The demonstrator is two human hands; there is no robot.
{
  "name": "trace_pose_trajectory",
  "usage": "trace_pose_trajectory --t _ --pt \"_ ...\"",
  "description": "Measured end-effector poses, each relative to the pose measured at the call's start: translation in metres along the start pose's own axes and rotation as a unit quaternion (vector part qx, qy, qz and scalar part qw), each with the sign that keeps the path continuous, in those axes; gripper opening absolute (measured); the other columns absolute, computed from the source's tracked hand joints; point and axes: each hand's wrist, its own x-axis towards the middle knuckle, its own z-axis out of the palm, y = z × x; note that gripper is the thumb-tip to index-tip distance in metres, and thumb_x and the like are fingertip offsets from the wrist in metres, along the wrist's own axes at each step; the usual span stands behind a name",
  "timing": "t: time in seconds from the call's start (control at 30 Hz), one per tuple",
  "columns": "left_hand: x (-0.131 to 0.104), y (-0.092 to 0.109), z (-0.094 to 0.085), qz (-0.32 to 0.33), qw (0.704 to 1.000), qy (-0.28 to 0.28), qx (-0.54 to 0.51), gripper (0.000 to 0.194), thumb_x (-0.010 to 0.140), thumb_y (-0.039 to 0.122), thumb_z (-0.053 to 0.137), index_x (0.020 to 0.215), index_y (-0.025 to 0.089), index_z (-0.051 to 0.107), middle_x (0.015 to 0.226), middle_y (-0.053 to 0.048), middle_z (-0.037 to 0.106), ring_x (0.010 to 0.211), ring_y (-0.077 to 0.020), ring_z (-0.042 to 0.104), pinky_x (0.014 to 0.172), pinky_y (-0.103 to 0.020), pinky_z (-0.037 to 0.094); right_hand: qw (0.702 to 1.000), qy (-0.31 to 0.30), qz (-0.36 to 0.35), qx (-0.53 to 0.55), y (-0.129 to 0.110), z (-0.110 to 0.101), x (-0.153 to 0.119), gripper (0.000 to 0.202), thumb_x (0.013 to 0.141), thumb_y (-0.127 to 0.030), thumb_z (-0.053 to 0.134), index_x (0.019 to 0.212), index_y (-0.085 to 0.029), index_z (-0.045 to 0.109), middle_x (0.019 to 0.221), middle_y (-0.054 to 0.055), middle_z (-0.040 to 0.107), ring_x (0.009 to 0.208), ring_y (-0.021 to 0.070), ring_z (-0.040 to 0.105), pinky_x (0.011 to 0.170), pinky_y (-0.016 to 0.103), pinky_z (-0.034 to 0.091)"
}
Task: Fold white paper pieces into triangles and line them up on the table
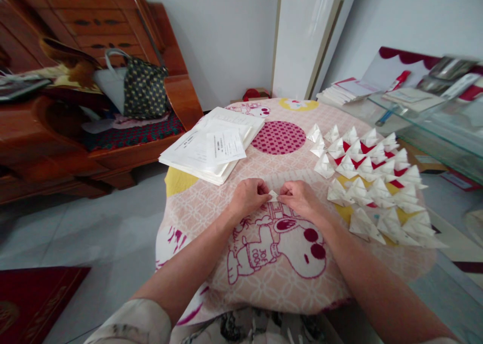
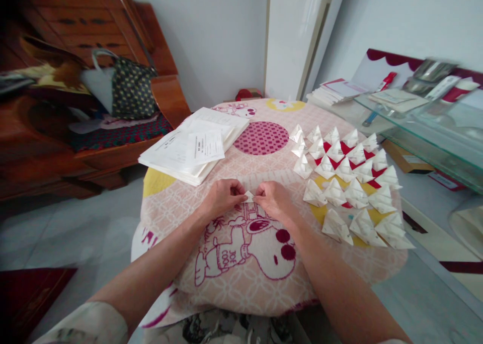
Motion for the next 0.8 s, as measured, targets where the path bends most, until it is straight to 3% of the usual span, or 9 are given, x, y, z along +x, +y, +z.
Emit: trace_pose_trajectory --t 0.1,0.33,0.63,0.8 --pt "-0.001 0.001 0.0 -0.004 1.0 0.006 -0.004 0.006 0.074 0.017 0.073 0.071 0.016 0.068 0.06 0.003 0.063 0.055 -0.0107 0.055 0.058 -0.024 0.038 1.0 -0.011 -0.005 0.004 -0.001 -0.001 -0.001 0.001 0.08 -0.018 0.069 0.08 -0.017 0.069 0.07 0.003 0.07 0.063 0.0148 0.06 0.058 0.026 0.037" --pt "-0.004 -0.002 0.002 0.015 0.999 0.02 -0.022 0.008 0.074 0.017 0.073 0.07 0.016 0.067 0.061 0.003 0.063 0.054 -0.0091 0.054 0.056 -0.023 0.039 0.999 -0.031 -0.014 -0.003 -0.003 -0.002 -0.001 0.006 0.082 -0.018 0.067 0.086 -0.016 0.071 0.073 0.004 0.071 0.064 0.0149 0.061 0.058 0.026 0.038" --pt "-0.003 -0.008 0.003 0.023 0.998 0.005 -0.054 0.008 0.074 0.019 0.072 0.071 0.016 0.065 0.063 0.002 0.064 0.056 -0.0093 0.055 0.055 -0.022 0.04 0.999 -0.028 -0.015 0.011 0.003 0.002 0.007 0.007 0.078 -0.018 0.069 0.073 -0.017 0.064 0.062 0.0 0.063 0.054 0.0111 0.05 0.05 0.024 0.03" --pt "-0.004 -0.009 0.0 0.068 0.997 0.019 -0.043 0.015 0.074 0.021 0.075 0.088 0.017 0.071 0.08 0.0 0.068 0.064 -0.0101 0.056 0.062 -0.023 0.043 0.995 -0.058 -0.019 0.081 0.002 -0.005 0.004 0.009 0.077 -0.019 0.066 0.069 -0.018 0.062 0.054 -0.004 0.055 0.049 0.0092 0.045 0.046 0.023 0.028"
